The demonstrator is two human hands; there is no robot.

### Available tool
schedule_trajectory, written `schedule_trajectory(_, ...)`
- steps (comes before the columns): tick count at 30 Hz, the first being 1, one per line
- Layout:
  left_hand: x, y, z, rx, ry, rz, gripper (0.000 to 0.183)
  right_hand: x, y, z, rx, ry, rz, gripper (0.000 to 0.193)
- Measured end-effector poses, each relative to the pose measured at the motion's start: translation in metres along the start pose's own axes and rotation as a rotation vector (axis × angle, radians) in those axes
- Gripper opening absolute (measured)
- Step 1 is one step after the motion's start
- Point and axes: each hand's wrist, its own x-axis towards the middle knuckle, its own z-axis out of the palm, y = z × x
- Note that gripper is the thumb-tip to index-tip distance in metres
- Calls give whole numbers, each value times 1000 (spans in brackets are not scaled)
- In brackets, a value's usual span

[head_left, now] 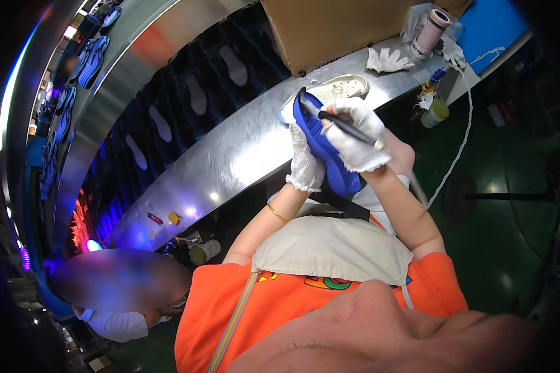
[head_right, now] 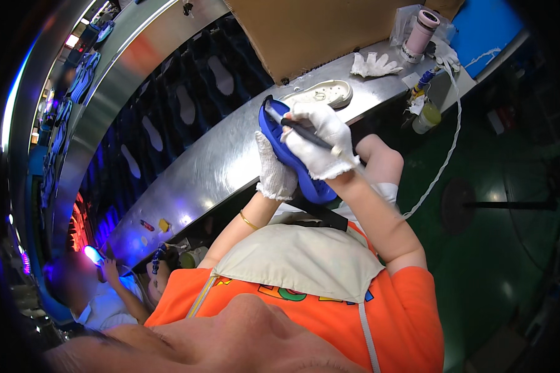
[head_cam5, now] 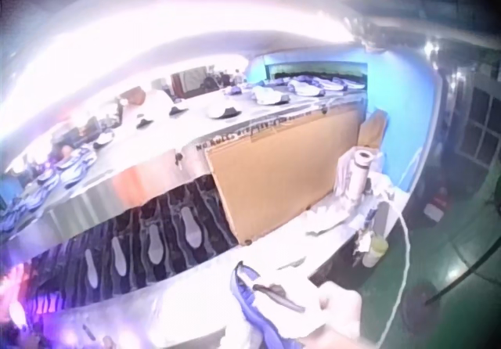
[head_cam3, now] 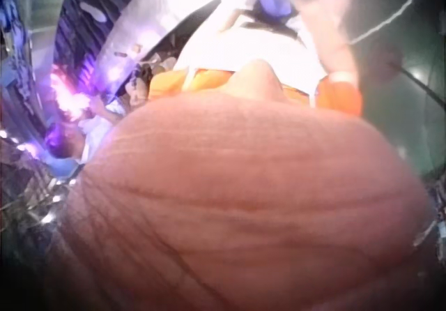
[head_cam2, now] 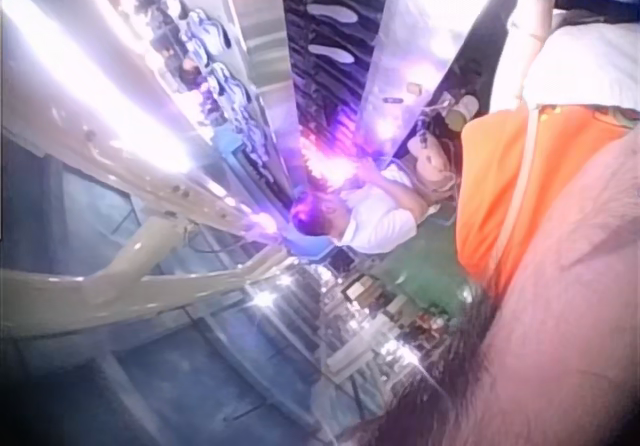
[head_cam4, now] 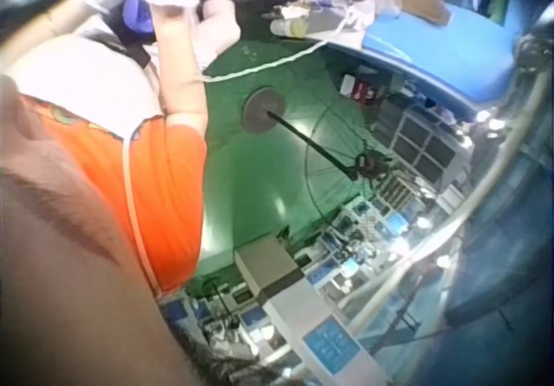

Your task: The person uses a handheld rotary tool to trim excess material from the edges and sole of a blue clog-style shoe. The person repeatedly picks up shoes from a nearby pile, trims them, and places them back down.

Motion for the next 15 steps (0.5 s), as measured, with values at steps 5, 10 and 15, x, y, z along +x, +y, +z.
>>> schedule_trajectory(5,-6,20,8,2,-69,12,77,-4,-3,-19,132,-37,201,25)
schedule_trajectory(10,5,22,-12,-33,-25,-140,80,-15,-9,-13,-126,-196,-21,22)
schedule_trajectory(15,-9,41,-4,66,-10,-211,82,-26,-17,-15,-121,-149,153,20)
